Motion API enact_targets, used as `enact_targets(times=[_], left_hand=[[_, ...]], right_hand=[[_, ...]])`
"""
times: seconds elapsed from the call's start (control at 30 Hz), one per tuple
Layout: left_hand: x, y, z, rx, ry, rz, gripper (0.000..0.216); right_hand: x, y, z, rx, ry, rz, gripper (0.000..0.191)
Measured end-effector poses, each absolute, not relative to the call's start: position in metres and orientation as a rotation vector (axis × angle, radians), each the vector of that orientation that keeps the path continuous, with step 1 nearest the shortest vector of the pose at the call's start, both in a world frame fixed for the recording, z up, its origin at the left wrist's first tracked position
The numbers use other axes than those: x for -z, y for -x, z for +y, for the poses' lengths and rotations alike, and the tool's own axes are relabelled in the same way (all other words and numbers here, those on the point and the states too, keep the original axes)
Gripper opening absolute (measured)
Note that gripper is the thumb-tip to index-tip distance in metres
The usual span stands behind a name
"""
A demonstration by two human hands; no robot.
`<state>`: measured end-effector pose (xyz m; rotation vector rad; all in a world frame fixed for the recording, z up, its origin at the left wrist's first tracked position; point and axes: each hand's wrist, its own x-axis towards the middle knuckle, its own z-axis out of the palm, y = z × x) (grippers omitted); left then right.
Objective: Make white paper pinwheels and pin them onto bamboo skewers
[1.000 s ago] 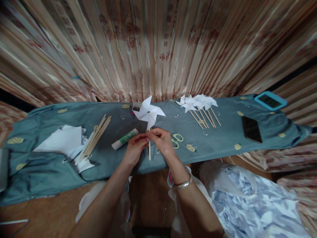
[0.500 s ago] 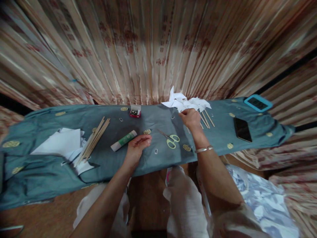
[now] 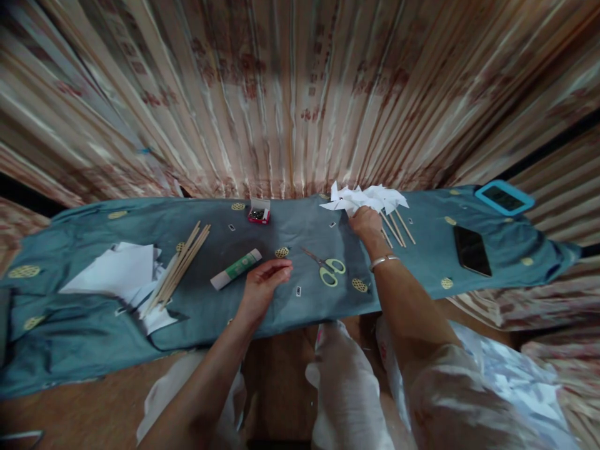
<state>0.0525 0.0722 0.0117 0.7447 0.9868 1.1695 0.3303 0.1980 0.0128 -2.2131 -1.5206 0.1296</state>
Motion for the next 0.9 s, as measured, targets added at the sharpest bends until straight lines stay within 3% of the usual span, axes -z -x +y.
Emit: enact_targets(times=[0.47, 0.67, 0.9], left_hand=[[-0.022, -0.045, 0.063, -1.163, -0.745, 0.964, 0.018], [-0.041, -0.037, 0.043, -1.171, -0.703, 0.923, 0.024], [-0.112, -0.016, -0.021, -1.108, -0.777, 0.658, 0.027]], right_hand=[[-0.015, -0.317, 0.199, 0.003, 2.488, -1.476, 0.047], [-0.035, -0.284, 0.162, 0.089, 2.341, -1.600, 0.037], [-0.033, -0.174, 0.090, -0.353, 1.958, -1.767, 0.028]])
